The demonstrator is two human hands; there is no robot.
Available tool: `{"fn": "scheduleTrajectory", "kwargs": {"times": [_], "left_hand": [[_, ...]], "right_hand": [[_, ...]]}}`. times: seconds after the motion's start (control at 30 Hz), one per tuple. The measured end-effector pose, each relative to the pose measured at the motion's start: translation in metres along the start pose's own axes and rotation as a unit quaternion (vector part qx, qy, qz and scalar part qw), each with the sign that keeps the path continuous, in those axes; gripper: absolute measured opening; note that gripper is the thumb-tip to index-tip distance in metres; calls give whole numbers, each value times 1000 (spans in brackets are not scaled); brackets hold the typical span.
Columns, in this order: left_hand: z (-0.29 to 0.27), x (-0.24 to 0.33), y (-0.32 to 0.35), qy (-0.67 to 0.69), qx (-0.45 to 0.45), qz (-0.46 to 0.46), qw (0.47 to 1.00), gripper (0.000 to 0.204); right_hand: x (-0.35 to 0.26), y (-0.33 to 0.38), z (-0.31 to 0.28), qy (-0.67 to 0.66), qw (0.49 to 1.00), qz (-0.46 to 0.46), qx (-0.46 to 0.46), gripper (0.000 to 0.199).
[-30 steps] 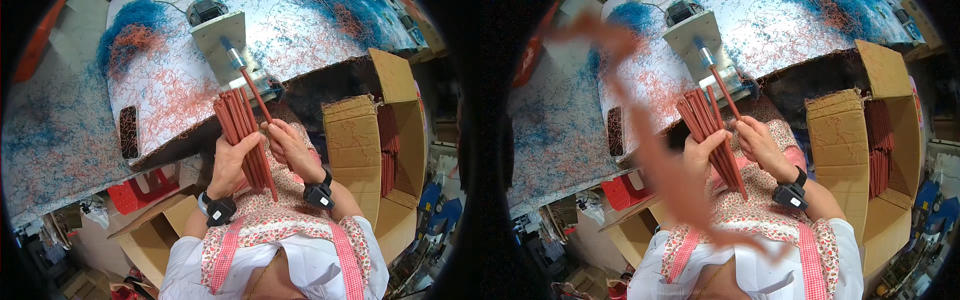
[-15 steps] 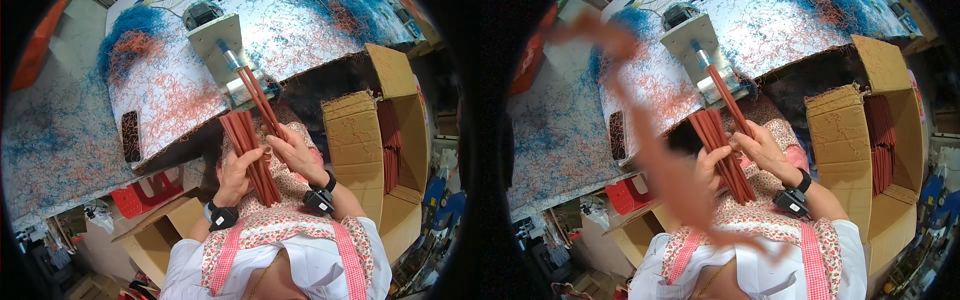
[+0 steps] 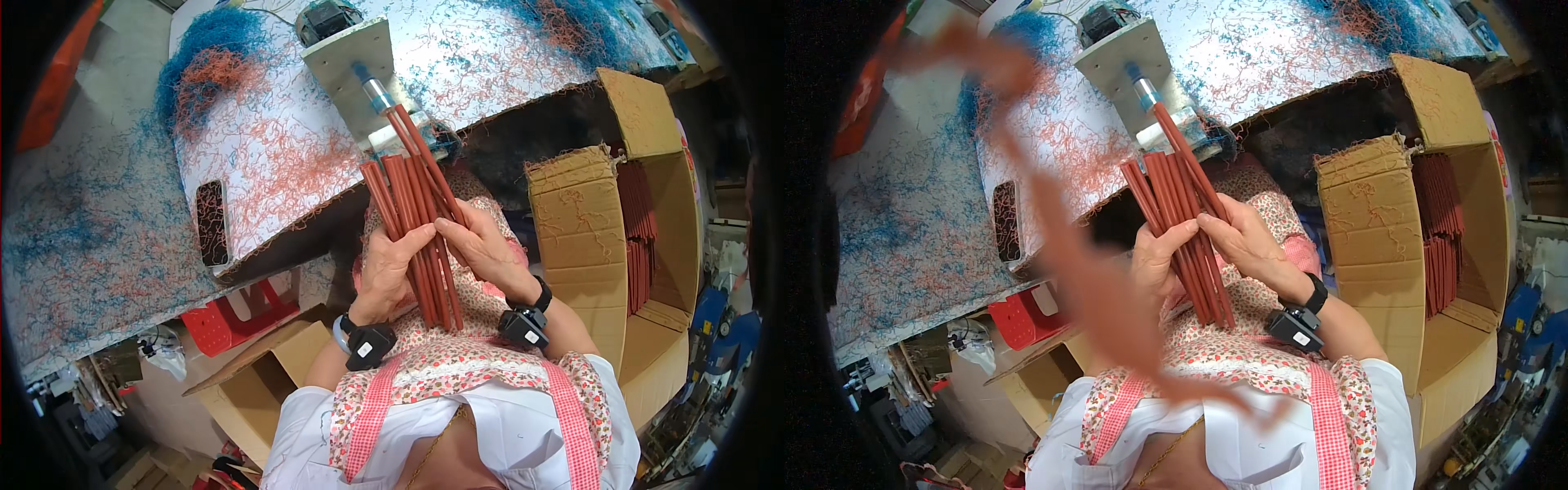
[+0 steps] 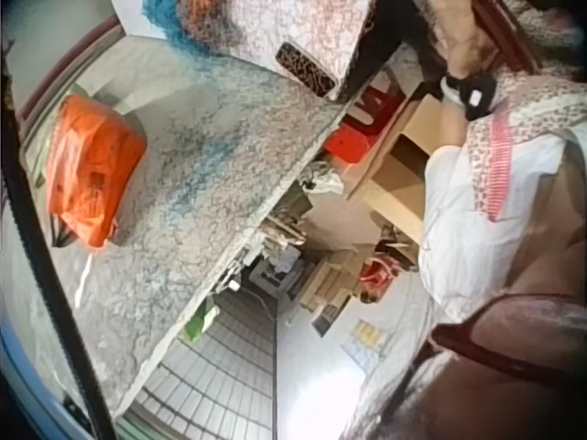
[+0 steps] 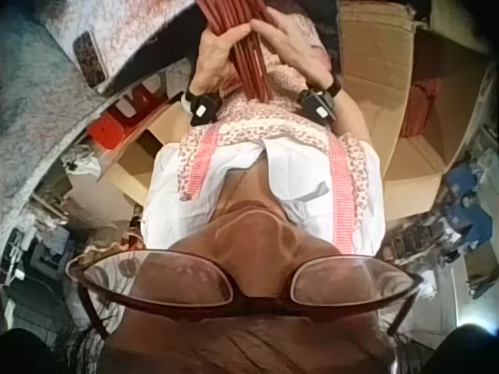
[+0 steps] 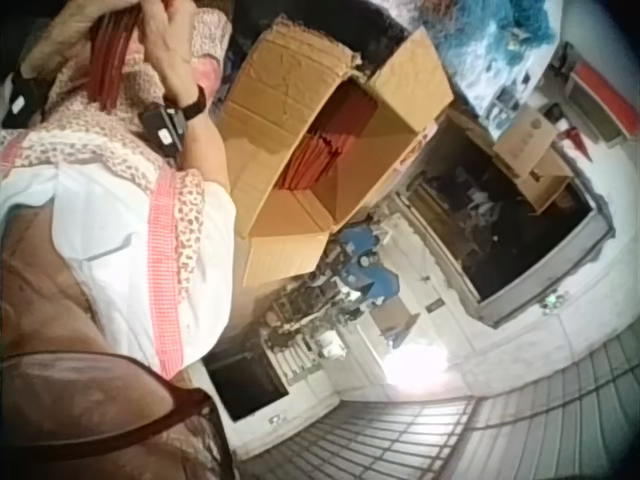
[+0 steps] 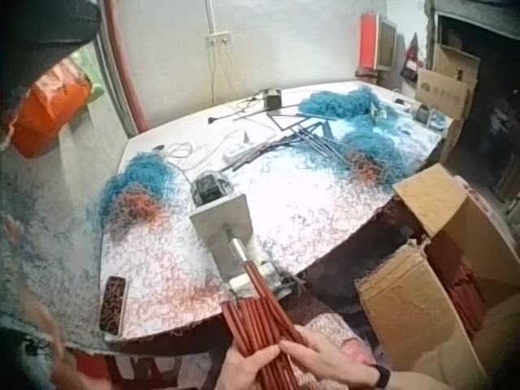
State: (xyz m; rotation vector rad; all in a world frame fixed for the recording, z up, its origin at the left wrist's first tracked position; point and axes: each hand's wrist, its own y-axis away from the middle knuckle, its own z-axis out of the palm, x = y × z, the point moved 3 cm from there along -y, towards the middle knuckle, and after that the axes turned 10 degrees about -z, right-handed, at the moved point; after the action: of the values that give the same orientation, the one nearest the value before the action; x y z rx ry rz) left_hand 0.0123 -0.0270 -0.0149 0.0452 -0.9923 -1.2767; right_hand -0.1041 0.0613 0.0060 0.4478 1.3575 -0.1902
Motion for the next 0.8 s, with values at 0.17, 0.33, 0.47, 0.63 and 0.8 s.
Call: {"fn": "scheduleTrajectory", "kwargs": {"times": [0.17,0.33,0.47,0.63,0.8], "left_hand": [[7,5,5,-12,11,24,1000,28],[1,13,-11,-27,80,75,994,22],[11,12,-15,-36,66,99,992,25],[-3,-5,-4,-39,28,43,998,27],[-4,-22,17,2,5,-50,999,34]], "right_hand": [[1,13,-2,35,999,32,-5,28],[19,39,8,0,998,-26,61,43],[19,35,5,-19,996,-37,78,42],[19,12,0,-87,991,-27,95,29],[15,2,1,-96,991,-60,66,23]]}}
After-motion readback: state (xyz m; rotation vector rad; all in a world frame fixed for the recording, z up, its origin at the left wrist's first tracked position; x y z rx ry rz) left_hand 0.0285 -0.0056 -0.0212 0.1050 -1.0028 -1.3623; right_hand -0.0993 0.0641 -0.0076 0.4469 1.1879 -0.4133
